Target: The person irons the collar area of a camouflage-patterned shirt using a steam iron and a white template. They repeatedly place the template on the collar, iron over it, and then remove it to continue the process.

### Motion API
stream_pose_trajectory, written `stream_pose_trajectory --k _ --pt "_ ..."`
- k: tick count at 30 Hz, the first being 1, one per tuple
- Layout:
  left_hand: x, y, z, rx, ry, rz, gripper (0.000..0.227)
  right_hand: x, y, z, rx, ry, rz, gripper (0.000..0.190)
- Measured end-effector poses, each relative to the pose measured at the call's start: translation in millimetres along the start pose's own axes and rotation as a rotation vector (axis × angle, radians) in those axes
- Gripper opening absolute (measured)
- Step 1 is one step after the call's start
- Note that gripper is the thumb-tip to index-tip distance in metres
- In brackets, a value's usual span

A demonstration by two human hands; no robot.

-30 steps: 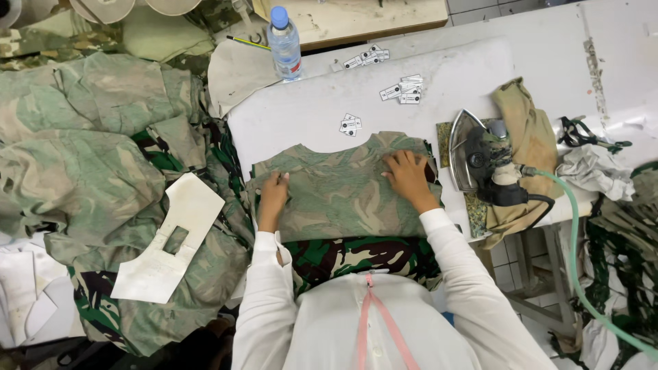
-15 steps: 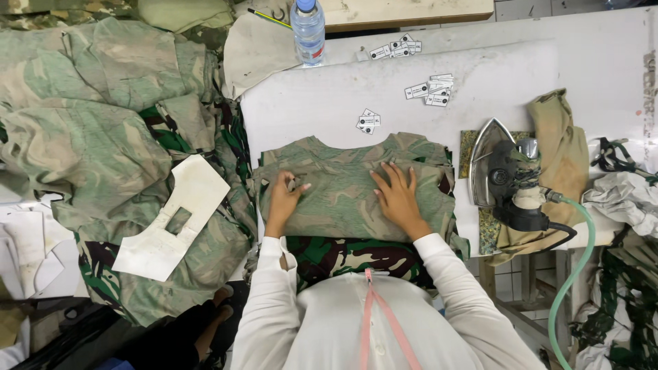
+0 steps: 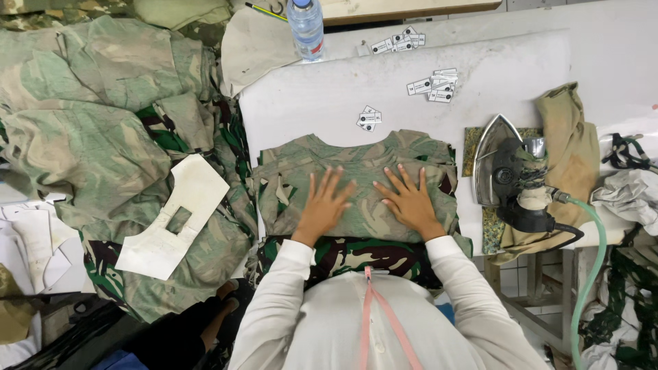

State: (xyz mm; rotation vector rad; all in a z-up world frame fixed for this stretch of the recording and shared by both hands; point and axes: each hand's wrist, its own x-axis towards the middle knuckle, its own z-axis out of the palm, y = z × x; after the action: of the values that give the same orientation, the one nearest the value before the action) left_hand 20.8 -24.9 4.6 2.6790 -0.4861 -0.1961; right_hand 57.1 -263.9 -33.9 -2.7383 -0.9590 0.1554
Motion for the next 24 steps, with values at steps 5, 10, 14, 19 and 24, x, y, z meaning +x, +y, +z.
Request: stream_pose_trajectory --k 5,10,14,19,24 --pt "-20.1 -12.9 2.0 0.089 -0.255 -0.07 0.059 -3.1 2.1 -12.8 -0.024 -0.095 -0.026 0.043" --pt "-41.3 -41.2 -9.8 0.06 -0.258 -0.224 0.064 -4.3 7.3 -4.1 -0.035 -0.072 -0.023 0.043" --pt "-79.2 -67.9 -27.2 0.179 0.091 -0.583 0.045 -3.8 12.2 9.9 0.093 0.029 0.134 0.046" --pt "-155.3 -117.9 -21.2 0.273 0.691 -1.063 0.042 12.8 14.8 14.1 0.157 0.249 0.32 0.04" --pt "-234.4 -192.8 -1.9 -0.236 1.339 -1.921 0.066 27.3 26.0 22.9 -0.224 0.39 0.216 0.007"
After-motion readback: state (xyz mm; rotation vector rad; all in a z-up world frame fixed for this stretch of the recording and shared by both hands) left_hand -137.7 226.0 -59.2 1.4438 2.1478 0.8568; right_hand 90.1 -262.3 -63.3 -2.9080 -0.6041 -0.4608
